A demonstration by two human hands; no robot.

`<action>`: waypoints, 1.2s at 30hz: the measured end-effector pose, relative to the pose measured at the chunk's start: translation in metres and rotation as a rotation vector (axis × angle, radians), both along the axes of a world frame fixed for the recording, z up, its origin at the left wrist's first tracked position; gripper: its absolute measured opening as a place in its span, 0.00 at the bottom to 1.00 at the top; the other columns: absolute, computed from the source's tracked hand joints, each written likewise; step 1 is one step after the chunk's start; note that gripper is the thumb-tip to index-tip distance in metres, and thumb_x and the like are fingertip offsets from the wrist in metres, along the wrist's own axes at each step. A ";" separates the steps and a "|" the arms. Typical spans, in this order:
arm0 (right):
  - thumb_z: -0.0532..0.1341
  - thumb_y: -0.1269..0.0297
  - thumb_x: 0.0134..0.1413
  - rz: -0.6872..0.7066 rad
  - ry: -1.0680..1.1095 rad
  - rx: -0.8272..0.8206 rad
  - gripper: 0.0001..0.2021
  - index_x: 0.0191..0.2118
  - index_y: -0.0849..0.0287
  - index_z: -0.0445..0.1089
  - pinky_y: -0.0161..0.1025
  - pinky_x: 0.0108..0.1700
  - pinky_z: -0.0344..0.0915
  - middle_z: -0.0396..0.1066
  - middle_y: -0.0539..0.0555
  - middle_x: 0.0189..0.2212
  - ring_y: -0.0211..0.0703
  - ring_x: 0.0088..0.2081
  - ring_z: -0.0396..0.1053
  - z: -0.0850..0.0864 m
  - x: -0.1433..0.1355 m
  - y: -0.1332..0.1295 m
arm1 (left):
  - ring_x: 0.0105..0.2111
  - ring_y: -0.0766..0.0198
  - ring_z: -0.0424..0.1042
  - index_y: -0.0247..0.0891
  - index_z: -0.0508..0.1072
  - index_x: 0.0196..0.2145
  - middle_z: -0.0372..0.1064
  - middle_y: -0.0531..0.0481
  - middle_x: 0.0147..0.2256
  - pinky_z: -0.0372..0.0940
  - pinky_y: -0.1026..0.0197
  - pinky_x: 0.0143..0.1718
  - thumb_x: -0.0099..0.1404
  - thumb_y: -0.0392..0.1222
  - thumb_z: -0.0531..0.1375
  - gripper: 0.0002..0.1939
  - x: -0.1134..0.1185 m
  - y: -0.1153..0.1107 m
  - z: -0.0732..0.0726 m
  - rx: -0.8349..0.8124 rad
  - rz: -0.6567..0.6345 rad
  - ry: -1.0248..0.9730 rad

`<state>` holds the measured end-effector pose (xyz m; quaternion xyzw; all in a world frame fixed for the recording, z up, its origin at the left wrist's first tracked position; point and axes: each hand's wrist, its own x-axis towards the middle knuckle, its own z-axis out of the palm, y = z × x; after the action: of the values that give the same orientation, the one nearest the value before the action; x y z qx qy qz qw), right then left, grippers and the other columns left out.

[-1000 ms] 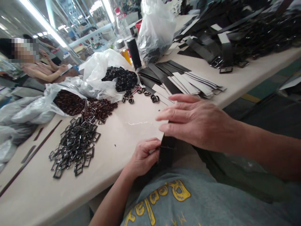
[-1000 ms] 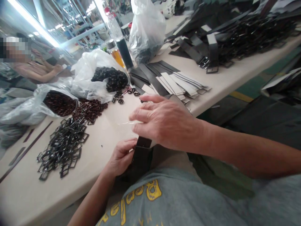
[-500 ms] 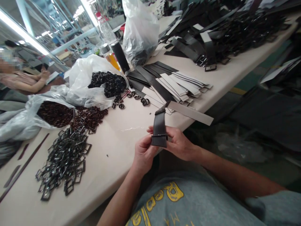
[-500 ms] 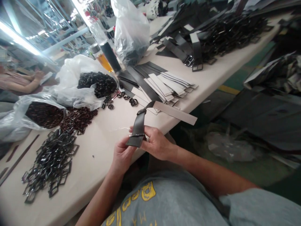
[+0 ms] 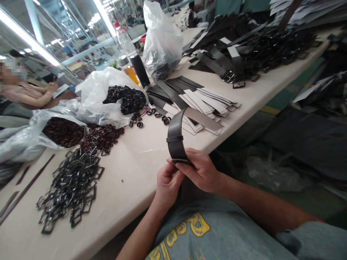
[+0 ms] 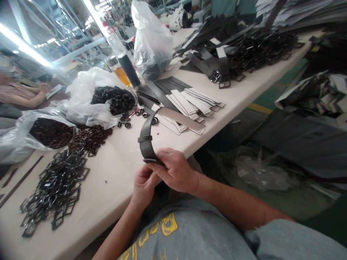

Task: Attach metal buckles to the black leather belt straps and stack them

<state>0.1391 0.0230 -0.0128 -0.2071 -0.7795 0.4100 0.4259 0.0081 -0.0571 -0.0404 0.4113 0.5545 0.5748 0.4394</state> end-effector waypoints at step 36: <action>0.74 0.35 0.30 -0.329 0.146 -0.828 0.31 0.29 0.60 0.74 0.40 0.25 0.72 0.74 0.55 0.23 0.42 0.21 0.71 -0.036 -0.022 0.038 | 0.33 0.59 0.72 0.39 0.80 0.43 0.76 0.48 0.36 0.66 0.58 0.41 0.60 0.46 0.62 0.15 -0.222 -0.143 0.017 -0.708 0.673 1.172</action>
<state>0.1171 0.0613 -0.0488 -0.4520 -0.4743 0.6276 0.4205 -0.2141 -0.2003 -0.0234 0.2926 0.9436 0.1535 -0.0199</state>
